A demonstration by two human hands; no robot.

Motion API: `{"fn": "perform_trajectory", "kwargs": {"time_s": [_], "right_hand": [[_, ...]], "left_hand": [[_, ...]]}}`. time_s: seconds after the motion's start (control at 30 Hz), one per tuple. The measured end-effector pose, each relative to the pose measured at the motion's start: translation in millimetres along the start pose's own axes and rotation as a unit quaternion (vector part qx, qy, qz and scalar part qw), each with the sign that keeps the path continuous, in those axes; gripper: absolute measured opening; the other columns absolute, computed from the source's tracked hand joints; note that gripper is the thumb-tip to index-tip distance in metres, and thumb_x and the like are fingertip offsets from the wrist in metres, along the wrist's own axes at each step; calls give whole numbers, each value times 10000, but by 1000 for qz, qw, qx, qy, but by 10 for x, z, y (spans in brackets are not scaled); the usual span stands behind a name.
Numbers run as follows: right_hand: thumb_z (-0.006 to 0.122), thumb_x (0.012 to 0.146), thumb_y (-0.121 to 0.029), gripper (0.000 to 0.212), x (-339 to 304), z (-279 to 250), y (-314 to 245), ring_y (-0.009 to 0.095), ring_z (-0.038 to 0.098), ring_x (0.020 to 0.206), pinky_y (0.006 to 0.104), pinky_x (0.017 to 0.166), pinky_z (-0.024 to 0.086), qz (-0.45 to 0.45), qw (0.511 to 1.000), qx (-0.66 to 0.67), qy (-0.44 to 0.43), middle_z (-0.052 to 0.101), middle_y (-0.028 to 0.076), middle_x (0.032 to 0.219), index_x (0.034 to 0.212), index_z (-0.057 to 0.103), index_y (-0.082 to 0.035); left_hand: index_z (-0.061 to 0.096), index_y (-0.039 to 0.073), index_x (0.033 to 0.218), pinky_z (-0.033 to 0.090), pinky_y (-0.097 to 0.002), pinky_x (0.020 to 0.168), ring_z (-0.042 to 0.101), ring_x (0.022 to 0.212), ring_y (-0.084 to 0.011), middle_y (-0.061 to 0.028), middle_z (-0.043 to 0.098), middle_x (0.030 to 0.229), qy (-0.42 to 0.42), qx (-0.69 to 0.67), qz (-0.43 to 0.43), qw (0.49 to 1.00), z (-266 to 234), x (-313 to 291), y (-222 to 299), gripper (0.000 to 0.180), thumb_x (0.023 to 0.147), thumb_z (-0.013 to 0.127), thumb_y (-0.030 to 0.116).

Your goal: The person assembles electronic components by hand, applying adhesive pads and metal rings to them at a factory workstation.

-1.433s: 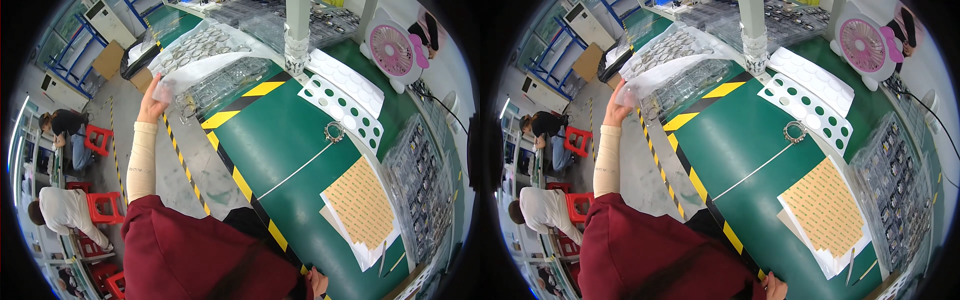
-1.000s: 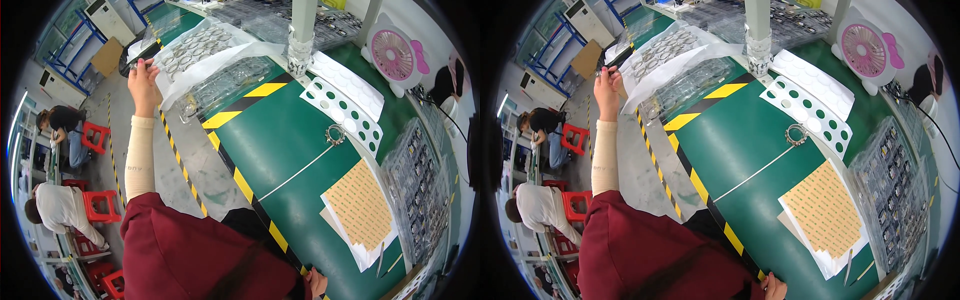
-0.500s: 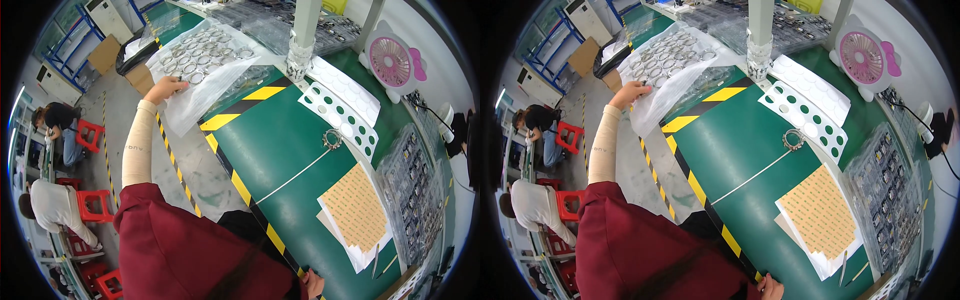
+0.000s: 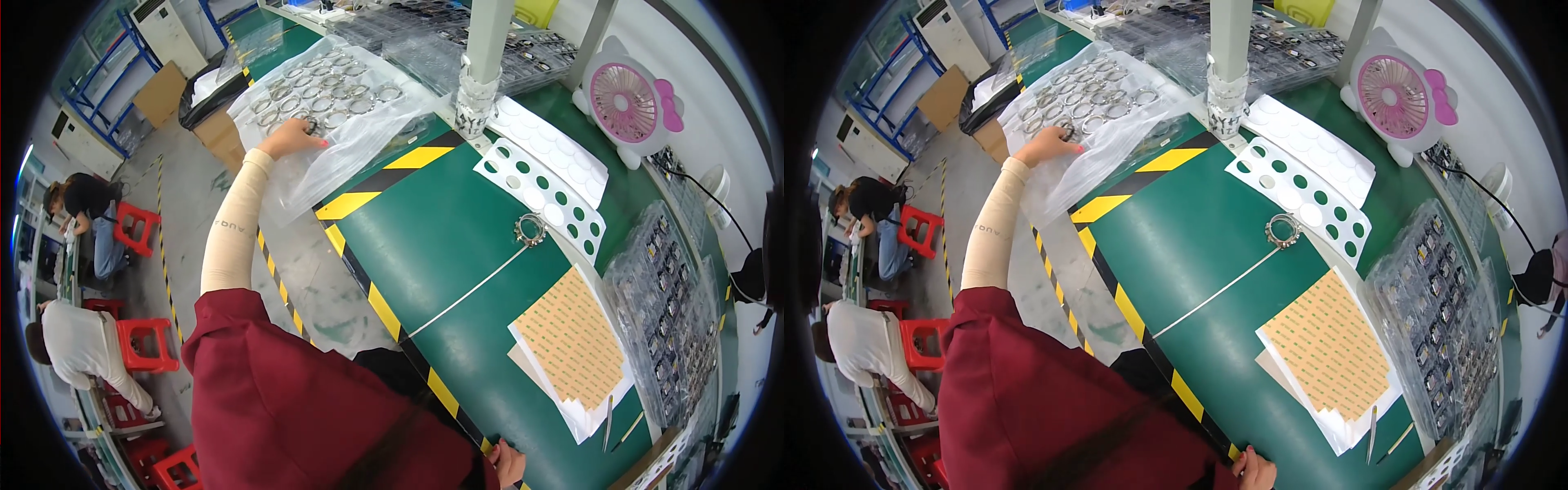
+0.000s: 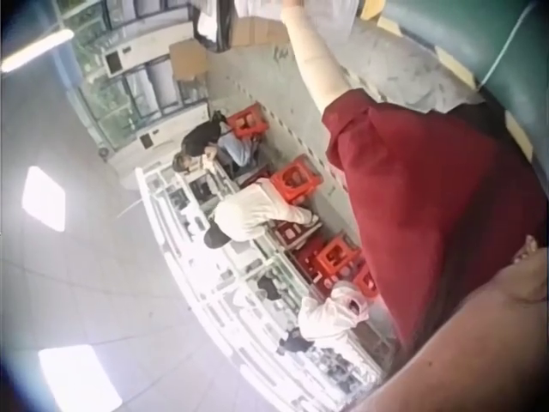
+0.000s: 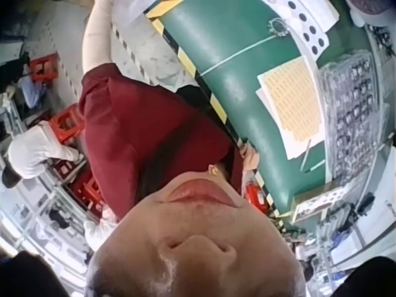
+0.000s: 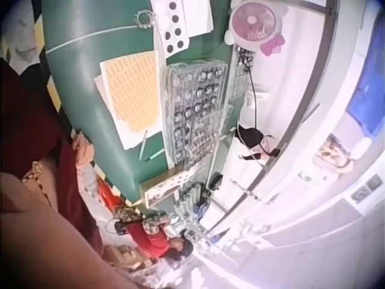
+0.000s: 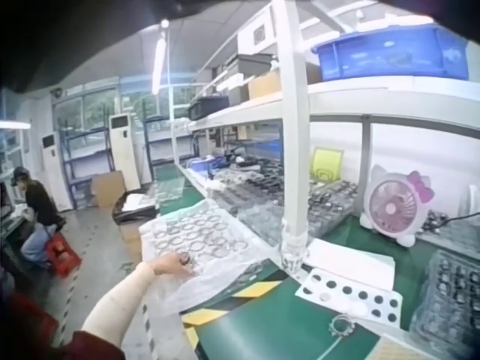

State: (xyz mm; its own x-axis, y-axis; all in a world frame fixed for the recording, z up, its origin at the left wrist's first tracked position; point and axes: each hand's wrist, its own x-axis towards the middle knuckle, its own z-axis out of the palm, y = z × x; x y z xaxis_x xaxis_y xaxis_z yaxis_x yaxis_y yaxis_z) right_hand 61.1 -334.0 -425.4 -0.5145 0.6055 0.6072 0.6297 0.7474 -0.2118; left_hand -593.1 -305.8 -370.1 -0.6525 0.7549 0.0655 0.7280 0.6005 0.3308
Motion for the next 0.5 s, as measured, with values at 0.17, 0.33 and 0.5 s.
{"fn": "perform_trajectory", "kwargs": {"time_s": [0.17, 0.33, 0.5], "right_hand": [[668, 738, -95, 65, -9, 15, 8, 261, 554, 516, 351, 493, 467, -1, 1000, 20, -2, 586, 98, 646, 801, 657, -81], [670, 729, -73, 76, 47, -5, 13, 259, 553, 515, 345, 490, 465, -9, 1000, 24, 10, 582, 104, 642, 803, 657, -72], [677, 706, -54, 103, 78, -4, -3, 235, 542, 510, 329, 471, 443, -8, 999, 26, 19, 568, 84, 627, 805, 658, -72]], "left_hand": [[565, 0, 711, 355, -217, 410, 503, 532, -67, -73, 620, 711, 54, -430, -144, 890, -105, 110, 19, 298, 777, 662, 274], [612, -38, 854, 440, -283, 554, 538, 612, -149, -147, 610, 761, 59, -25, 35, 997, 103, 308, 231, 428, 727, 697, 362], [598, -18, 1040, 457, -293, 629, 566, 730, -188, -108, 590, 783, -130, -100, -67, 984, -66, 464, 333, 560, 701, 705, 415]]}}
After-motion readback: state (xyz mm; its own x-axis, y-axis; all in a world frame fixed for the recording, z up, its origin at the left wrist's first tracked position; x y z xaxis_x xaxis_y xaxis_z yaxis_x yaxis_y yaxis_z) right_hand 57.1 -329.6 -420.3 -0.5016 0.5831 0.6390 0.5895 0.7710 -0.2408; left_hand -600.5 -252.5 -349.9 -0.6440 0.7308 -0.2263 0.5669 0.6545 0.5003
